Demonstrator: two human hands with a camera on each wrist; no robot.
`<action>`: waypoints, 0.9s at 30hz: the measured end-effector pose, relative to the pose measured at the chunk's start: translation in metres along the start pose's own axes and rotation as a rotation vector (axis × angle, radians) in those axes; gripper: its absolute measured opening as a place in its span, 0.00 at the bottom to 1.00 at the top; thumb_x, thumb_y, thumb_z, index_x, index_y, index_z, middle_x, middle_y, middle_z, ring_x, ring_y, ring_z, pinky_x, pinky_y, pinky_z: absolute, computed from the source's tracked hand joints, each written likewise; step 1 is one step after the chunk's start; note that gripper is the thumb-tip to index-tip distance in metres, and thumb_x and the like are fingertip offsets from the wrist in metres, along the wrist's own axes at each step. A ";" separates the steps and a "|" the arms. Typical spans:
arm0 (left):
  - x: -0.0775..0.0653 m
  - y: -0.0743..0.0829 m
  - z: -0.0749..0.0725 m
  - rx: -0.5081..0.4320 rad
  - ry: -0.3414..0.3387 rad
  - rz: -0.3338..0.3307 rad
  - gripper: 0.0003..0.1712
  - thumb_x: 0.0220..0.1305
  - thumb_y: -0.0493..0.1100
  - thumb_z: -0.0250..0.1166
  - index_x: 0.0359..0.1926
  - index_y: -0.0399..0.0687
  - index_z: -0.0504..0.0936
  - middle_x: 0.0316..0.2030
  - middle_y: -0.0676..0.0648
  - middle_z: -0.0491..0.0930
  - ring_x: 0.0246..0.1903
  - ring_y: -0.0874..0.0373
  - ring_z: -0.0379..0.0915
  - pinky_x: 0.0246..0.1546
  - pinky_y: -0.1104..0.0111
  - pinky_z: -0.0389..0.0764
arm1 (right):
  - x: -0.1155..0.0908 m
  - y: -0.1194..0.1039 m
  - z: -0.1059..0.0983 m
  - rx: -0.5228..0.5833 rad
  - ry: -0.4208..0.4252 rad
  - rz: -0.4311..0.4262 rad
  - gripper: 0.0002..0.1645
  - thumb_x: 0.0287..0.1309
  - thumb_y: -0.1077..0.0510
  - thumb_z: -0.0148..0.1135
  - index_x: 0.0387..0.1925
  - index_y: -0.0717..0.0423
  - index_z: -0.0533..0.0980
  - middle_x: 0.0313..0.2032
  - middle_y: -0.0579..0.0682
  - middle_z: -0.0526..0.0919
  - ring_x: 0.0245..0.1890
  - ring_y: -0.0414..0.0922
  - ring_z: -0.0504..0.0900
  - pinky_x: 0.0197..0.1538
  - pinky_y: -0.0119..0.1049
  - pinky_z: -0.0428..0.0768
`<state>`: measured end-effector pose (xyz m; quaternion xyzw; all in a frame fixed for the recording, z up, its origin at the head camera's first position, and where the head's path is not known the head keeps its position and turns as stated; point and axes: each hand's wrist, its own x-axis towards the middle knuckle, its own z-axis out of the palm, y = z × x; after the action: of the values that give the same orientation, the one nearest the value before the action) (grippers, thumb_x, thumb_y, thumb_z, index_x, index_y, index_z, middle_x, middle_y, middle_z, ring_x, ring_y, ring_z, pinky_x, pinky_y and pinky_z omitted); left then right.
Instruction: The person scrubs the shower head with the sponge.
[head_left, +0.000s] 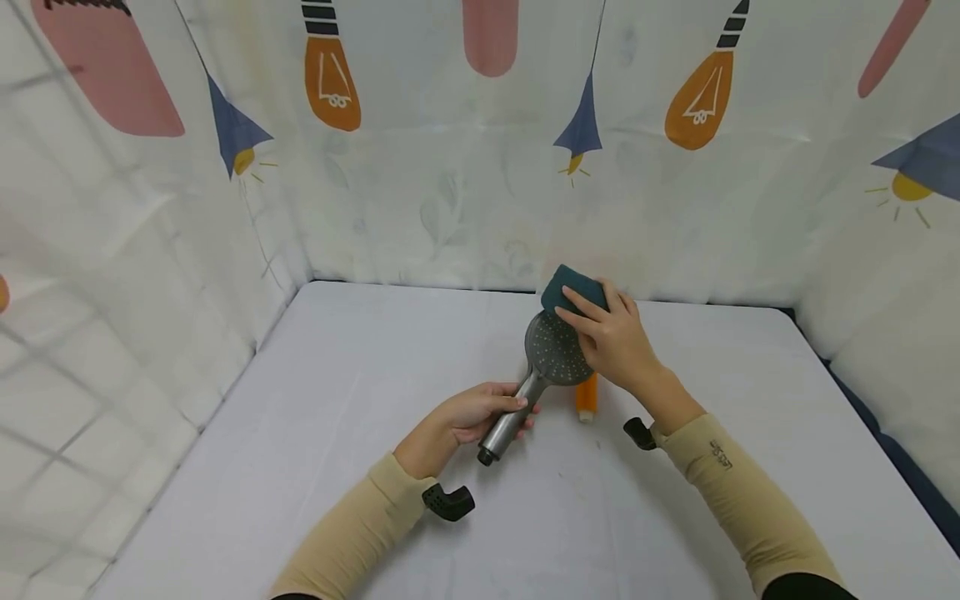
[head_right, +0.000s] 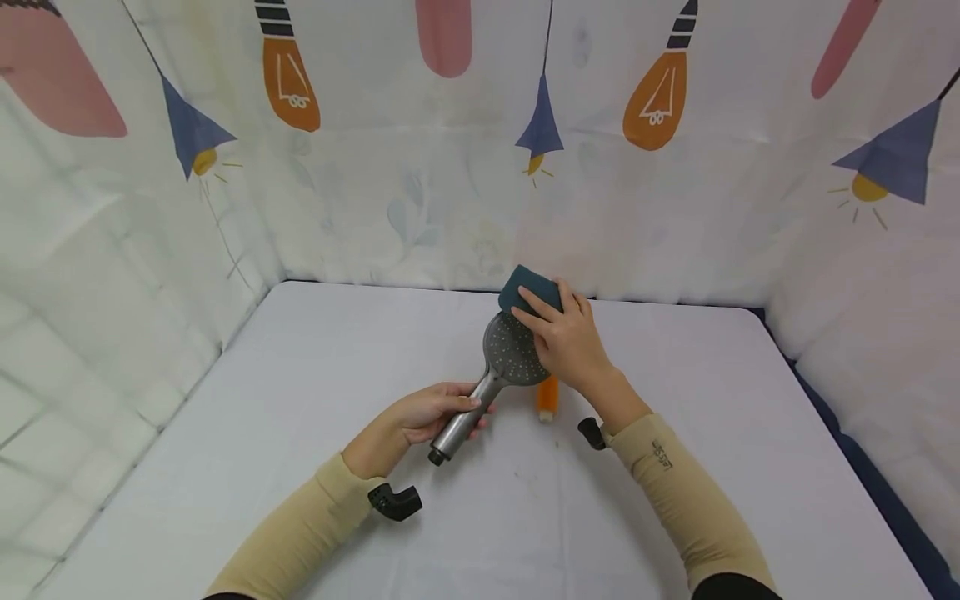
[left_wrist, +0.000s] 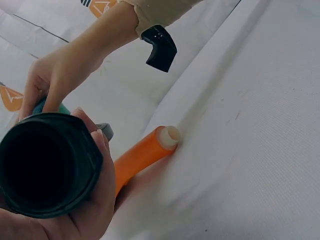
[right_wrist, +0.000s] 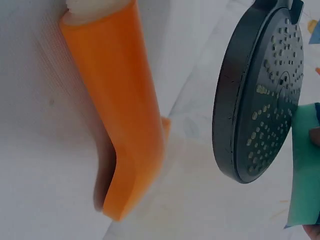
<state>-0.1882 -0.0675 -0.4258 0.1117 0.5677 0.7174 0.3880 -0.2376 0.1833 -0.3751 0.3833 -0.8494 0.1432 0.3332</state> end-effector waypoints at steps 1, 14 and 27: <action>0.000 0.000 0.000 -0.001 0.001 -0.003 0.30 0.80 0.33 0.47 0.77 0.28 0.53 0.69 0.24 0.62 0.41 0.61 0.79 0.42 0.70 0.81 | -0.001 -0.001 0.000 0.016 0.000 -0.004 0.26 0.52 0.73 0.72 0.54 0.56 0.86 0.63 0.57 0.79 0.64 0.74 0.68 0.56 0.70 0.70; -0.001 -0.004 -0.003 0.005 0.015 0.005 0.30 0.79 0.33 0.47 0.77 0.27 0.53 0.68 0.25 0.64 0.42 0.61 0.79 0.43 0.69 0.81 | -0.005 0.004 0.000 0.032 -0.030 0.017 0.25 0.54 0.72 0.72 0.55 0.57 0.85 0.63 0.58 0.79 0.65 0.74 0.67 0.59 0.71 0.68; 0.000 -0.007 -0.006 0.006 0.003 0.005 0.31 0.79 0.33 0.48 0.77 0.28 0.53 0.66 0.26 0.67 0.41 0.61 0.80 0.43 0.69 0.81 | -0.005 0.003 0.002 0.069 -0.035 0.032 0.24 0.56 0.70 0.71 0.56 0.56 0.85 0.63 0.58 0.79 0.64 0.72 0.68 0.57 0.71 0.69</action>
<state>-0.1887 -0.0715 -0.4345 0.1132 0.5701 0.7168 0.3852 -0.2385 0.1866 -0.3801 0.3833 -0.8558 0.1708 0.3025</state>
